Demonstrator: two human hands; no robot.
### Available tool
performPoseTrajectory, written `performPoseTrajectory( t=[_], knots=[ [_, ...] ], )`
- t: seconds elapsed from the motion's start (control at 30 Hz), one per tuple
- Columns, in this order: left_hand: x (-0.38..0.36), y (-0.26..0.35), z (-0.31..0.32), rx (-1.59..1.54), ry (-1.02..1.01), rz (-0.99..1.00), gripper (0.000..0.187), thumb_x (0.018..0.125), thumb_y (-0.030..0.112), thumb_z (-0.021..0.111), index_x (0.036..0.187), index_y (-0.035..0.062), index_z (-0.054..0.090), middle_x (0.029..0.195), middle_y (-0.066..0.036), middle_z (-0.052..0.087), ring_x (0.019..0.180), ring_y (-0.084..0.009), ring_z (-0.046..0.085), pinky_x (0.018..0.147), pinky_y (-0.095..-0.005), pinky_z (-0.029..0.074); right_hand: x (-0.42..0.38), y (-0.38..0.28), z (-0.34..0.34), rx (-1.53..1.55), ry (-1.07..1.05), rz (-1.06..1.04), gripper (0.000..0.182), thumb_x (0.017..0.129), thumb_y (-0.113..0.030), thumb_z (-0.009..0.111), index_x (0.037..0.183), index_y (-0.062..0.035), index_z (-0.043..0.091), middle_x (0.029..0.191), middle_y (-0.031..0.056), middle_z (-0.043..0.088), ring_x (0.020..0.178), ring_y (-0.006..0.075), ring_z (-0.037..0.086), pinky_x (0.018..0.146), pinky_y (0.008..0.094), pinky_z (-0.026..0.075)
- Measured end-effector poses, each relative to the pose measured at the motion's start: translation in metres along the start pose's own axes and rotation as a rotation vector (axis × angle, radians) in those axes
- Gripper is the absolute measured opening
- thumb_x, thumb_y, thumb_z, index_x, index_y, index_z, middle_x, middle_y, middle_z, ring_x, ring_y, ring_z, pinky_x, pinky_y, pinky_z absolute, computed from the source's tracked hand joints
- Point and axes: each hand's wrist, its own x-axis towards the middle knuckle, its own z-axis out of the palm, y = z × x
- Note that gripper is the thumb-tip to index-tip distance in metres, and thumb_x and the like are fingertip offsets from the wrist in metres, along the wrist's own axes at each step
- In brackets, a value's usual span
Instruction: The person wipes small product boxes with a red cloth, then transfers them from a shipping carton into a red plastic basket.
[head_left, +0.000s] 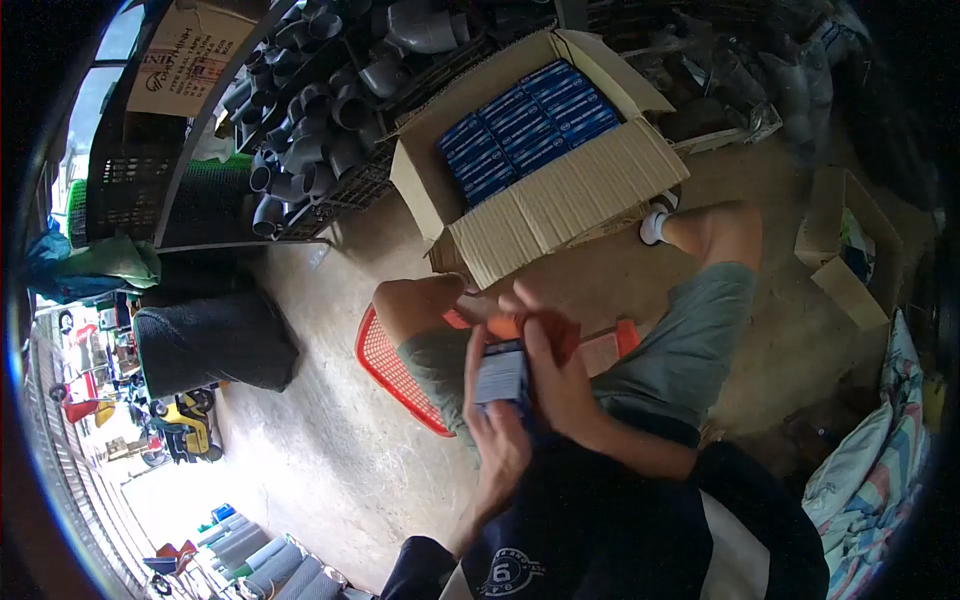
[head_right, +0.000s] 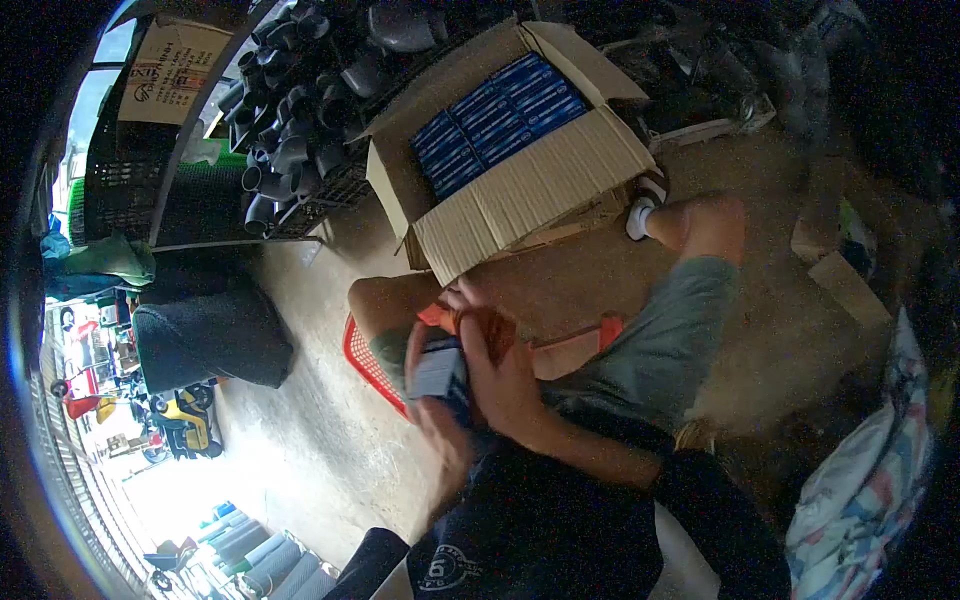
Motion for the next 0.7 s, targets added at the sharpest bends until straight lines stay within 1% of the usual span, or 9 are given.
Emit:
performPoseTrajectory(
  t=[0.17,0.2,0.3,0.33,0.43,0.47,0.5,0.57,0.7],
  knots=[
    [0.015,-0.033,-0.013,0.179,0.094,0.085,0.081,0.098,0.062,0.035,0.143,-0.0053,0.035,0.134,-0.016,0.051,0.119,-0.0257,0.054,0.102,-0.0341,0.040,-0.016,-0.016,0.009,-0.294,-0.176,-0.218,0.049,0.100,-0.010,0.046,0.146,0.0021,0.032,0.151,0.0192,0.034,0.141,0.0262,0.034,0.114,0.0371,0.029],
    [0.021,-0.039,-0.020,0.129,0.105,0.164,0.076,0.100,0.061,0.029,0.143,-0.0016,0.036,0.138,-0.015,0.048,0.121,-0.0251,0.052,0.102,-0.0336,0.041,-0.027,-0.029,0.018,-0.058,-0.207,-0.088,0.053,0.099,-0.012,0.050,0.147,0.0021,0.032,0.156,0.0192,0.026,0.146,0.0293,0.023,0.117,0.0406,0.023],
    [0.041,-0.029,-0.036,-0.340,0.288,-0.215,0.076,0.099,0.063,0.027,0.144,0.0027,0.037,0.133,-0.013,0.051,0.117,-0.0242,0.055,0.100,-0.0338,0.044,-0.034,-0.025,0.005,-0.554,-0.385,-0.299,0.055,0.100,-0.014,0.049,0.148,0.0022,0.029,0.156,0.0184,0.024,0.147,0.0293,0.021,0.117,0.0407,0.021],
    [0.041,-0.021,-0.033,-0.513,0.255,-0.226,0.074,0.099,0.064,0.026,0.143,0.0047,0.038,0.130,-0.012,0.053,0.113,-0.0235,0.056,0.097,-0.0349,0.046,-0.034,-0.016,0.002,-0.415,-0.372,-0.180,0.057,0.100,-0.013,0.048,0.150,0.0000,0.025,0.158,0.0174,0.021,0.147,0.0274,0.018,0.118,0.0397,0.021],
    [0.033,-0.009,-0.016,-0.535,0.304,-0.317,0.088,0.090,0.076,0.033,0.141,0.0055,0.038,0.124,-0.011,0.055,0.113,-0.0250,0.055,0.099,-0.0393,0.046,-0.016,0.011,0.009,-0.101,-0.070,-0.070,0.052,0.103,-0.022,0.045,0.148,-0.0002,0.032,0.147,0.0173,0.038,0.137,0.0259,0.038,0.112,0.0377,0.033],
    [0.018,-0.078,-0.040,-0.563,0.142,-0.368,0.079,0.093,0.065,0.048,0.143,0.0057,0.034,0.126,-0.010,0.052,0.112,-0.0251,0.054,0.100,-0.0403,0.046,-0.006,0.005,0.005,0.109,-0.036,0.040,0.050,0.103,-0.027,0.045,0.145,-0.0010,0.035,0.140,0.0160,0.044,0.130,0.0243,0.044,0.108,0.0366,0.036],
    [0.012,-0.044,-0.017,-0.060,0.126,-0.057,0.076,0.091,0.041,0.067,0.145,0.0057,0.027,0.129,-0.013,0.048,0.113,-0.0242,0.053,0.101,-0.0407,0.044,0.007,-0.006,-0.002,0.318,-0.002,0.150,0.049,0.104,-0.031,0.044,0.143,-0.0019,0.039,0.132,0.0147,0.050,0.122,0.0226,0.050,0.104,0.0354,0.040],
    [0.008,-0.040,-0.019,-0.056,-0.051,0.044,0.084,0.084,0.020,0.075,0.146,0.0073,0.020,0.128,-0.016,0.048,0.113,-0.0226,0.052,0.098,-0.0383,0.046,0.009,-0.025,-0.012,0.498,-0.017,0.389,0.049,0.104,-0.039,0.042,0.138,-0.0041,0.044,0.119,0.0115,0.057,0.108,0.0192,0.057,0.097,0.0331,0.045],
    [0.026,-0.025,-0.016,-0.058,0.076,0.076,0.103,0.071,0.007,0.083,0.142,0.0145,0.009,0.134,-0.019,0.029,0.120,-0.0293,0.045,0.095,-0.0417,0.050,0.002,-0.004,-0.048,0.895,-0.390,0.556,0.046,0.102,-0.045,0.045,0.131,-0.0100,0.048,0.109,0.0050,0.060,0.100,0.0147,0.059,0.093,0.0333,0.048]
  ],
)
